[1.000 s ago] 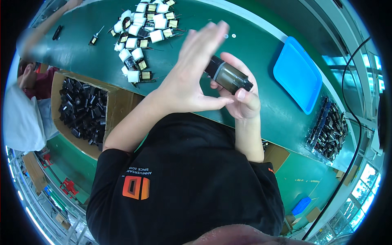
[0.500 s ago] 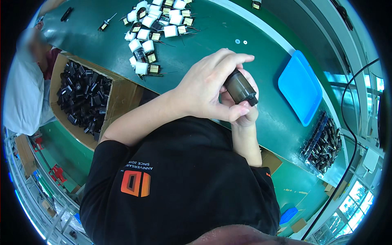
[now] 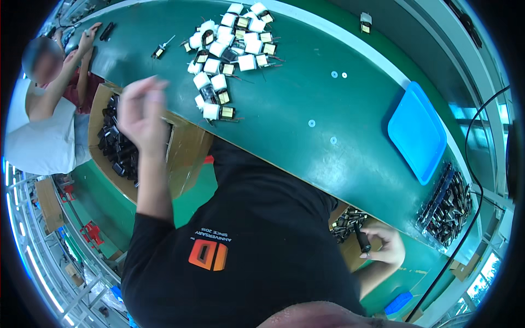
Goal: Manually assemble black plastic housings onto white and gold electronic components on a production line.
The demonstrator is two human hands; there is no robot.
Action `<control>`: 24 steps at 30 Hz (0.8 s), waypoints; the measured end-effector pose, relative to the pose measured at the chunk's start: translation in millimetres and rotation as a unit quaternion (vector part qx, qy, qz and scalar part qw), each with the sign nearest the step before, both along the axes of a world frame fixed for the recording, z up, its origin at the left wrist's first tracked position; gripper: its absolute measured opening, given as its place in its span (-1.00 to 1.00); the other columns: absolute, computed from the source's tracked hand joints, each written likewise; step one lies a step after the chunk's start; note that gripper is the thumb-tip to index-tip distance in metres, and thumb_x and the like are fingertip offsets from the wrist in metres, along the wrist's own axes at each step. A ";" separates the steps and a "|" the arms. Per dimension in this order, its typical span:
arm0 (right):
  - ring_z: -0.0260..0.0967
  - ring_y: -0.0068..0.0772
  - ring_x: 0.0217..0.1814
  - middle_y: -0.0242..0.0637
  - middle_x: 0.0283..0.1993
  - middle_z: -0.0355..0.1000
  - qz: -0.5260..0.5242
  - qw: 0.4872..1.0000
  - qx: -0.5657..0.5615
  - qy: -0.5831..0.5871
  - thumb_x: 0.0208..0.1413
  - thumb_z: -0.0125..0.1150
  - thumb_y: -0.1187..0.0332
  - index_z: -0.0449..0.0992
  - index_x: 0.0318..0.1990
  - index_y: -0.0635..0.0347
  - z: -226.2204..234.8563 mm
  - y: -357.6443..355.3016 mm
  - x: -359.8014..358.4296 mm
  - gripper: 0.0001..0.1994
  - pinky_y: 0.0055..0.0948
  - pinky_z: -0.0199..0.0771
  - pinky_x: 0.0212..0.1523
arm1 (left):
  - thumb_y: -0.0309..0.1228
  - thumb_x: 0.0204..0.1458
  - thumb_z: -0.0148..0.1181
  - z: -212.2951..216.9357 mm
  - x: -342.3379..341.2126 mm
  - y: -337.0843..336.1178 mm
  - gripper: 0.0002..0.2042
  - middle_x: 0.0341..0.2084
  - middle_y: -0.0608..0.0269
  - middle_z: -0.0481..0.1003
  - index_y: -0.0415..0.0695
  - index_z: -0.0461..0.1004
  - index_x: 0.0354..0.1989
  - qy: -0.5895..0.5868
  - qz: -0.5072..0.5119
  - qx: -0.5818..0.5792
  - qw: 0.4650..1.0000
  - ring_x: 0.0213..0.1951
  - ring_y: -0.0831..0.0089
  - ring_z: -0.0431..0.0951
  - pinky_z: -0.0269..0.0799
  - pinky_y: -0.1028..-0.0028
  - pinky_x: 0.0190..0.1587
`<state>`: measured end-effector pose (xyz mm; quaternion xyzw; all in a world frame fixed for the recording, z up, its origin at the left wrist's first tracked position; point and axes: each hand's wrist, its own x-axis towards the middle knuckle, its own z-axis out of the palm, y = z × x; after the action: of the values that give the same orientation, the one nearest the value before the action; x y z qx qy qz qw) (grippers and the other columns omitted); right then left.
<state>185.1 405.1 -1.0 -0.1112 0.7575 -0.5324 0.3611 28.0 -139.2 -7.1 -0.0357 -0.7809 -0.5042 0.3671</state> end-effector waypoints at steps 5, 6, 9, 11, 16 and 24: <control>0.45 -0.58 -0.27 -0.29 -0.27 0.55 -0.117 0.893 0.385 -0.204 -0.20 0.53 0.37 0.54 0.01 0.37 -83.4 5.3 85.4 -0.46 -0.50 0.48 -0.26 | -0.50 0.15 0.17 -63.6 32.0 -162.9 -0.88 -0.40 0.39 0.51 -0.26 0.56 -0.20 -0.167 0.222 -0.171 0.945 -0.39 0.66 0.40 0.35 0.62 -0.26; 0.46 -0.56 -0.26 -0.29 -0.26 0.55 -0.047 0.871 0.440 -0.211 -0.15 0.50 0.37 0.55 -0.01 0.36 -87.8 -1.6 83.7 -0.51 -0.49 0.49 -0.25 | -0.51 0.14 0.17 -84.9 43.6 -189.5 -0.83 -0.30 0.25 0.54 -0.27 0.53 -0.13 -0.258 0.168 -0.197 0.931 -0.30 0.50 0.49 0.41 0.53 -0.16; 0.53 -0.43 -0.25 -0.24 -0.26 0.57 -0.112 0.967 0.153 -0.171 -0.08 0.47 0.33 0.58 -0.10 0.30 -53.4 -46.8 12.6 -0.62 -0.40 0.52 -0.21 | -0.31 0.08 0.24 -113.9 84.0 -194.6 -0.40 0.29 -0.19 0.20 -0.20 0.24 0.30 -0.449 0.012 -0.366 0.815 0.35 -0.02 0.14 0.07 0.21 0.36; 0.54 -0.40 -0.26 -0.24 -0.27 0.57 -0.080 0.996 0.026 -0.013 -0.05 0.43 0.35 0.59 -0.16 0.28 -21.5 -67.4 -56.5 -0.70 -0.40 0.52 -0.22 | -0.30 0.07 0.24 -132.7 85.9 -184.9 -0.37 0.31 -0.23 0.15 -0.16 0.21 0.33 -0.503 -0.017 -0.301 0.810 0.37 -0.04 0.09 0.07 0.22 0.36; 0.41 -0.57 -0.26 -0.30 -0.27 0.55 -0.226 0.916 0.111 0.312 0.17 0.21 0.30 0.58 -0.18 0.30 -46.8 -75.9 -286.9 -0.77 -0.53 0.42 -0.21 | -0.37 -0.03 0.28 -113.0 70.8 -149.3 -0.50 -0.11 -0.18 0.50 -0.30 0.39 0.11 -0.470 -0.008 -0.315 0.824 -0.03 -0.09 0.49 0.38 0.16 0.06; 0.21 0.08 0.33 -0.10 0.31 0.27 -0.354 0.771 0.487 0.208 0.13 -0.07 -0.28 0.40 0.23 0.06 -108.7 -104.3 -466.1 -0.30 0.06 0.21 0.26 | -0.31 -0.09 0.39 -85.3 92.7 -122.0 -0.56 -0.29 -0.04 0.56 -0.25 0.48 -0.05 -0.509 0.122 -0.168 0.836 -0.23 0.13 0.58 0.48 0.29 -0.11</control>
<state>-281.0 300.8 -109.7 0.2478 0.9576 -0.1463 -0.0131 120.7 -261.3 -92.5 0.2601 -0.9282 -0.2636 -0.0352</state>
